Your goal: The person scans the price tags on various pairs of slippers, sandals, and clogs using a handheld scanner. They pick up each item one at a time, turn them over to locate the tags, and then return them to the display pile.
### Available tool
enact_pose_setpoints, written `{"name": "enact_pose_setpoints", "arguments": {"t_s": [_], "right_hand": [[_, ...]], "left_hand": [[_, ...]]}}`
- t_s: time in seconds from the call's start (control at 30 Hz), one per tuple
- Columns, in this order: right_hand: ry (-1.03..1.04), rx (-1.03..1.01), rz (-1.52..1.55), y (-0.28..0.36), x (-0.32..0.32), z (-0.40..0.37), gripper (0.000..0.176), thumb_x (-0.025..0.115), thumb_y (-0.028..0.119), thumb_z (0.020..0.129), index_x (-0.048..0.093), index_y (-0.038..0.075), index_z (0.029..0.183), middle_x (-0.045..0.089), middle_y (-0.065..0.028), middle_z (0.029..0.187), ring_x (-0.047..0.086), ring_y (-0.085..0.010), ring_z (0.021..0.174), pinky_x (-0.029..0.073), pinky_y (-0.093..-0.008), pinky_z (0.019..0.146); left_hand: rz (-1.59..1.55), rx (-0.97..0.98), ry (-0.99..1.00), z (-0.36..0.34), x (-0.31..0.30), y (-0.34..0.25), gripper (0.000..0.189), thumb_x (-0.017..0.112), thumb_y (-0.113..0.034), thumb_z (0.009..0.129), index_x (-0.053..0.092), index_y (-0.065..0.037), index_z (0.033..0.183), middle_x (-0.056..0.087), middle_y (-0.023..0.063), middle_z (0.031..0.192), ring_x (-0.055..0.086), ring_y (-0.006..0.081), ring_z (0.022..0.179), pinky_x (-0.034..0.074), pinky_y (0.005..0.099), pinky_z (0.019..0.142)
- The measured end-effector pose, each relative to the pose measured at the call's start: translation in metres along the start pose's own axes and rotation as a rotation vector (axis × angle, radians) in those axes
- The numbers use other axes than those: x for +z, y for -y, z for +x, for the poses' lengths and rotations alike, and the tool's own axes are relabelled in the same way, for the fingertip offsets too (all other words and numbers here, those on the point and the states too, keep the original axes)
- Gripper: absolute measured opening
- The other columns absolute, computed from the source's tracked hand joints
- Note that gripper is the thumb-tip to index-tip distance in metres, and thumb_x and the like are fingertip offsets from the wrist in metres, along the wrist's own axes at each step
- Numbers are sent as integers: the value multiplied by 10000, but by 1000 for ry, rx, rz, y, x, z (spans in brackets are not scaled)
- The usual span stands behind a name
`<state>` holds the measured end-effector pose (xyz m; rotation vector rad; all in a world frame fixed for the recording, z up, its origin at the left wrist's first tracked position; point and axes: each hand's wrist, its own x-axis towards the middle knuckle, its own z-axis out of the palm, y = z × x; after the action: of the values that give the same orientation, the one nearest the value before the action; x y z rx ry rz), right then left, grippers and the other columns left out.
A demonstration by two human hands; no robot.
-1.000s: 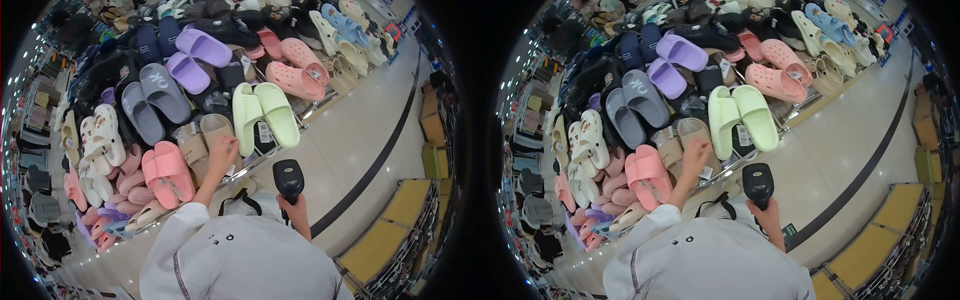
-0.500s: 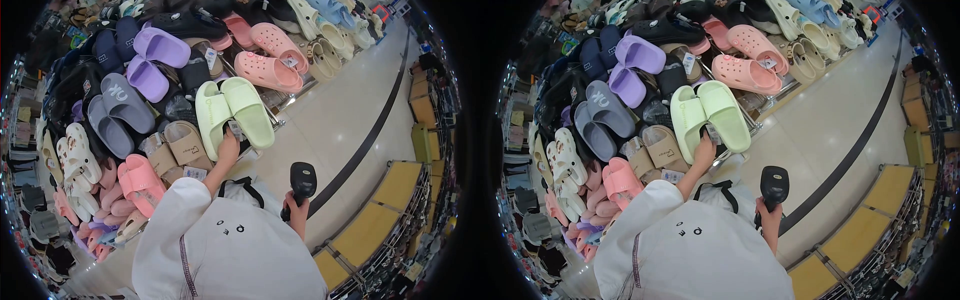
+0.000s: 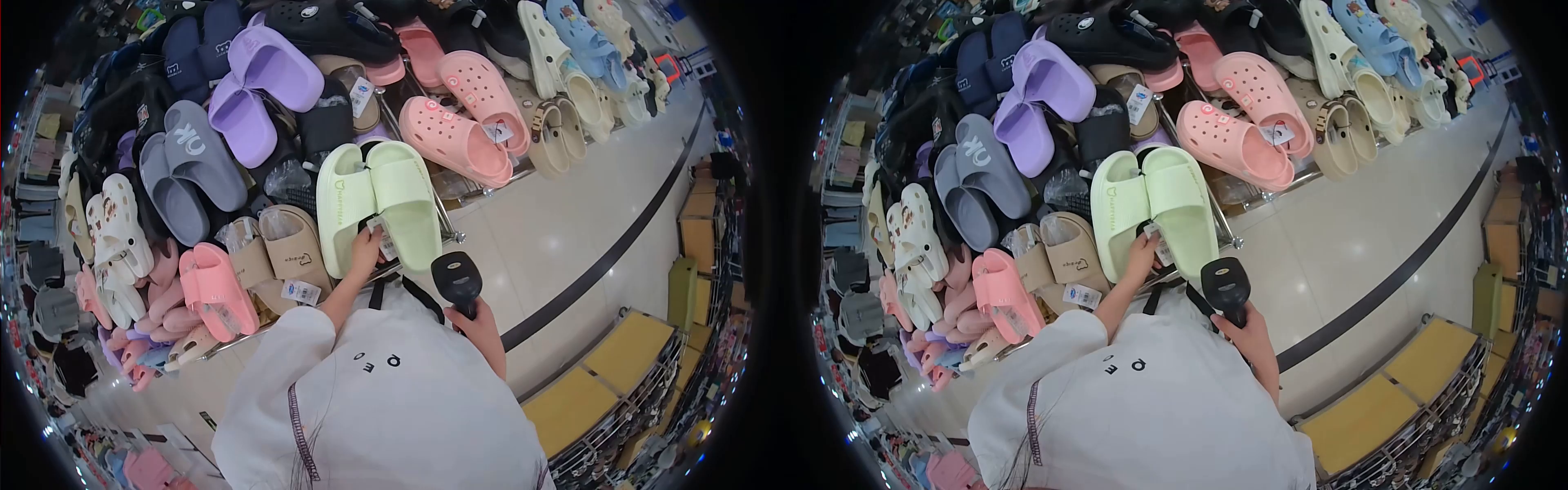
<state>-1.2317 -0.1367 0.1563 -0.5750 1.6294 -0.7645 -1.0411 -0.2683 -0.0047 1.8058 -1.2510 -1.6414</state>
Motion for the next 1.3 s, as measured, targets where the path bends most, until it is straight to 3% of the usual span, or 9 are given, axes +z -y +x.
{"name": "enact_pose_setpoints", "arguments": {"t_s": [0.07, 0.23, 0.4, 0.5, 0.6, 1.0, 1.1, 1.2, 1.3], "right_hand": [[143, 118, 44, 6, -1, 10, 368, 697, 197, 700, 550, -2, 972, 539, -9, 698, 477, -85, 562, 381, -232, 517], [289, 34, -128, 16, 14, 39, 464, 695, 301, 695, 552, -4, 1014, 529, -7, 679, 466, -77, 554, 375, -223, 505], [529, 137, -268, 32, 29, 65, 420, 687, 289, 707, 542, -8, 967, 520, -6, 645, 467, -79, 508, 379, -220, 479], [617, 130, -195, 38, 34, 75, 384, 679, 269, 721, 536, 0, 954, 510, -1, 633, 462, -79, 482, 373, -223, 464], [653, 164, -181, 39, 38, 83, 380, 677, 257, 728, 531, -1, 966, 504, 4, 623, 459, -76, 479, 368, -222, 461], [591, 60, -284, 54, 29, 88, 454, 693, 283, 717, 518, -8, 1019, 493, 6, 624, 456, -73, 487, 367, -217, 469], [578, 50, -305, 55, 22, 87, 453, 692, 284, 719, 516, -5, 1021, 493, 7, 621, 456, -71, 492, 366, -217, 472], [565, 44, -282, 59, 15, 85, 434, 689, 275, 724, 516, 2, 1013, 492, 7, 618, 457, -69, 497, 365, -217, 473], [551, 41, -222, 65, 2, 81, 399, 692, 258, 724, 516, 10, 983, 495, 7, 619, 460, -68, 503, 364, -217, 472]], "left_hand": [[-410, -110, -3, -11, -5, 0, 295, 417, -282, 919, 499, -12, 1003, 593, 75, 689, 565, 106, 490, 432, 200, 392], [-528, -52, -97, -28, -9, -4, 289, 395, -285, 932, 505, -31, 1017, 591, 58, 691, 566, 102, 501, 446, 198, 407], [-572, -20, -159, -40, -11, -11, 283, 397, -282, 934, 518, -36, 1004, 588, 36, 702, 553, 86, 523, 448, 190, 438], [-553, -18, -175, -46, -12, -9, 292, 430, -319, 919, 545, -68, 1016, 603, 7, 823, 554, 64, 673, 438, 186, 547], [-641, 45, -214, -51, -11, -13, 274, 409, -285, 934, 545, -52, 983, 578, 0, 731, 531, 50, 606, 420, 187, 516], [-732, 3, -135, -51, -17, -30, 301, 409, -310, 925, 490, -57, 1065, 580, 20, 859, 550, 90, 739, 466, 225, 611], [-651, 17, -293, -51, -18, -30, 262, 449, -271, 905, 456, -41, 1031, 555, 36, 768, 548, 93, 654, 453, 215, 543], [-446, 48, -376, -59, -13, -37, 211, 534, -230, 862, 390, -75, 852, 459, 21, 573, 462, 81, 431, 346, 194, 380], [-411, 135, -362, -61, -12, -42, 171, 532, -183, 869, 415, -75, 807, 430, -10, 551, 415, 45, 432, 317, 178, 386]]}}
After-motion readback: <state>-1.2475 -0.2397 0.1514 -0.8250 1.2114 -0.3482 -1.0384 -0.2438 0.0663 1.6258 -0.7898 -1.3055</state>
